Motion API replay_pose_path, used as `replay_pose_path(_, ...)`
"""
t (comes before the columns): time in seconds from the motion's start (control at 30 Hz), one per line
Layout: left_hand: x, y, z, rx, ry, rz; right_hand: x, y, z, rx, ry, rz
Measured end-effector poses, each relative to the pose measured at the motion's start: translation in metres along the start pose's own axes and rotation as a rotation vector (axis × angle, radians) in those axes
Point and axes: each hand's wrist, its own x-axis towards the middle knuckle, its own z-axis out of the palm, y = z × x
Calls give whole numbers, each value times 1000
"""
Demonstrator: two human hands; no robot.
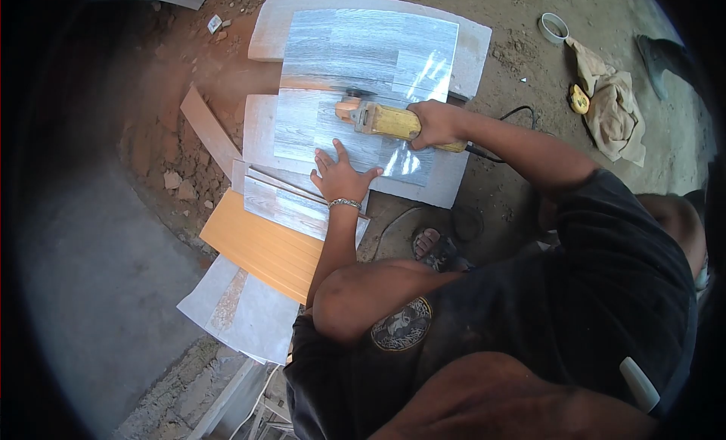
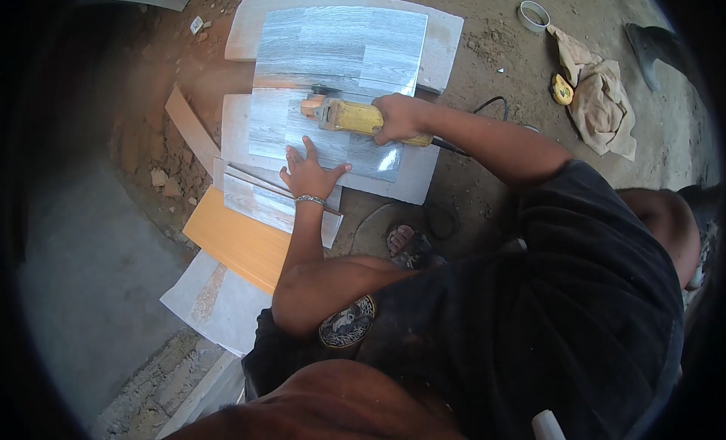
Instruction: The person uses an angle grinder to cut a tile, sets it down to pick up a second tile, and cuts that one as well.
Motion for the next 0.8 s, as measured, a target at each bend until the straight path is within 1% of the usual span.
replay_pose_path(0.47,-1,2,-3,14,-7,-2,-14,6,-3,-5,-10,31)
replay_pose_path(0.8,-2,1,-4,10,6,-1,-20,14,-1,30,-3,15)
